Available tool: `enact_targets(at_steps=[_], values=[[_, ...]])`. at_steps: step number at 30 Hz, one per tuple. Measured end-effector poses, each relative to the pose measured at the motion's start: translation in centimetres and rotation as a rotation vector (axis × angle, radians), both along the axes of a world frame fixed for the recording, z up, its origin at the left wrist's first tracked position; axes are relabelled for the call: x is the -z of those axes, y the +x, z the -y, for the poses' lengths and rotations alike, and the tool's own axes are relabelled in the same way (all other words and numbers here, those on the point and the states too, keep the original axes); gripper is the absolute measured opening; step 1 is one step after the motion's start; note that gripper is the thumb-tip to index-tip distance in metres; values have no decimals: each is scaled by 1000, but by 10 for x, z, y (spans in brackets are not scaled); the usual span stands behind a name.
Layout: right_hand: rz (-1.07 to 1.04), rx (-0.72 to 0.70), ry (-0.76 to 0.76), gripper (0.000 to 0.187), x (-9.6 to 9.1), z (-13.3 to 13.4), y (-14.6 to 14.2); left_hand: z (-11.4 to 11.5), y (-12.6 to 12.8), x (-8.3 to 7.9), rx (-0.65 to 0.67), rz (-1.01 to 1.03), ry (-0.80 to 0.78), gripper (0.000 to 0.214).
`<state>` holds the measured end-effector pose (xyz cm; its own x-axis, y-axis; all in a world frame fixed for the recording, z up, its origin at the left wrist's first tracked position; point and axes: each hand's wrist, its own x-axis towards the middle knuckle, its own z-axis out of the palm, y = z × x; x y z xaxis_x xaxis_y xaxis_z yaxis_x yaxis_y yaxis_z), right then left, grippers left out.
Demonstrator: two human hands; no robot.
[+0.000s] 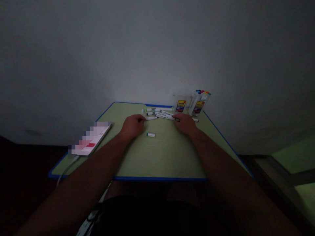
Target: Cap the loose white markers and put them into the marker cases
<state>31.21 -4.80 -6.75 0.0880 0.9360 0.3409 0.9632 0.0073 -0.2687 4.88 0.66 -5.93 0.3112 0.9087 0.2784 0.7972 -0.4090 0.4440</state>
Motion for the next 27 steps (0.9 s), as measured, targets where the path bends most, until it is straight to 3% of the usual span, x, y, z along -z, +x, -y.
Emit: enact_targets(at_steps=[7, 27], values=[[50, -8, -24, 39, 3, -1, -1, -11, -10, 1, -165, 103, 66, 36], [122, -9, -31, 33, 6, -8, -3, -12, -7, 4, -117, 85, 75, 35]])
